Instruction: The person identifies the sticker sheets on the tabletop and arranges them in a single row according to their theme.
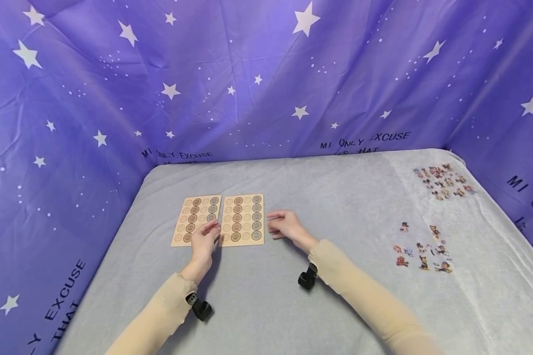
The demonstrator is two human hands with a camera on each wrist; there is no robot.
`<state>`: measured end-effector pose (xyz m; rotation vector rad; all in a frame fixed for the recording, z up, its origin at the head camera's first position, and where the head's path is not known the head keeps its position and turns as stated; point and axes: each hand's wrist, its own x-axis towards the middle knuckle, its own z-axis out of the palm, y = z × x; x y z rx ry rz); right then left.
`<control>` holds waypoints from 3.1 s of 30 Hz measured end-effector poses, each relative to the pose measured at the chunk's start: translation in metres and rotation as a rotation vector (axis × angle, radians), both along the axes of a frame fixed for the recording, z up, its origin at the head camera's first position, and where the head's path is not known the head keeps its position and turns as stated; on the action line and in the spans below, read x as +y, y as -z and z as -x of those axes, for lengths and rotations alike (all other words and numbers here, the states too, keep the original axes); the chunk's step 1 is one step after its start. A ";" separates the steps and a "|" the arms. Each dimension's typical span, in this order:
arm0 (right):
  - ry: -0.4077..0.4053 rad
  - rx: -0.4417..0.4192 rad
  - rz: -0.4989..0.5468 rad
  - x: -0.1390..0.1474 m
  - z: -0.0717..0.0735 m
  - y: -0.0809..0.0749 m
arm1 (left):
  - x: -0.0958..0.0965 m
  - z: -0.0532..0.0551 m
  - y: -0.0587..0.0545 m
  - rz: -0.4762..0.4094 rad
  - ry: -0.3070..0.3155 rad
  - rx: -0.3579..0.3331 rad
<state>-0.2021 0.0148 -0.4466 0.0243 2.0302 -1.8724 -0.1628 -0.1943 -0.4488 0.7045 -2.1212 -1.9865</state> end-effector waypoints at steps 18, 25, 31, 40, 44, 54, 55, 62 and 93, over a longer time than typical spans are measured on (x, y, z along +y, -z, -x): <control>-0.194 0.108 -0.067 0.053 -0.002 -0.016 | 0.018 0.004 -0.004 -0.064 0.128 0.078; -0.210 0.152 -0.137 0.072 -0.004 -0.023 | 0.033 0.003 -0.021 0.006 0.169 0.049; -0.219 0.221 -0.165 0.090 -0.007 -0.027 | 0.048 0.005 -0.022 0.006 0.191 0.072; -0.212 0.283 -0.192 0.114 -0.013 -0.033 | 0.073 0.008 -0.020 -0.016 0.260 0.080; -0.197 0.297 -0.224 0.128 -0.017 -0.037 | 0.081 0.008 -0.018 -0.017 0.292 0.092; -0.132 0.310 -0.311 0.168 -0.026 -0.048 | 0.107 0.007 -0.016 -0.071 0.363 0.116; -0.124 0.309 -0.311 0.172 -0.027 -0.049 | 0.109 0.007 -0.016 -0.079 0.371 0.114; -0.066 0.342 -0.367 0.199 -0.035 -0.057 | 0.130 0.006 -0.018 -0.105 0.437 0.110; 0.065 0.400 -0.405 0.318 -0.082 -0.054 | 0.252 -0.009 -0.020 -0.269 0.620 0.064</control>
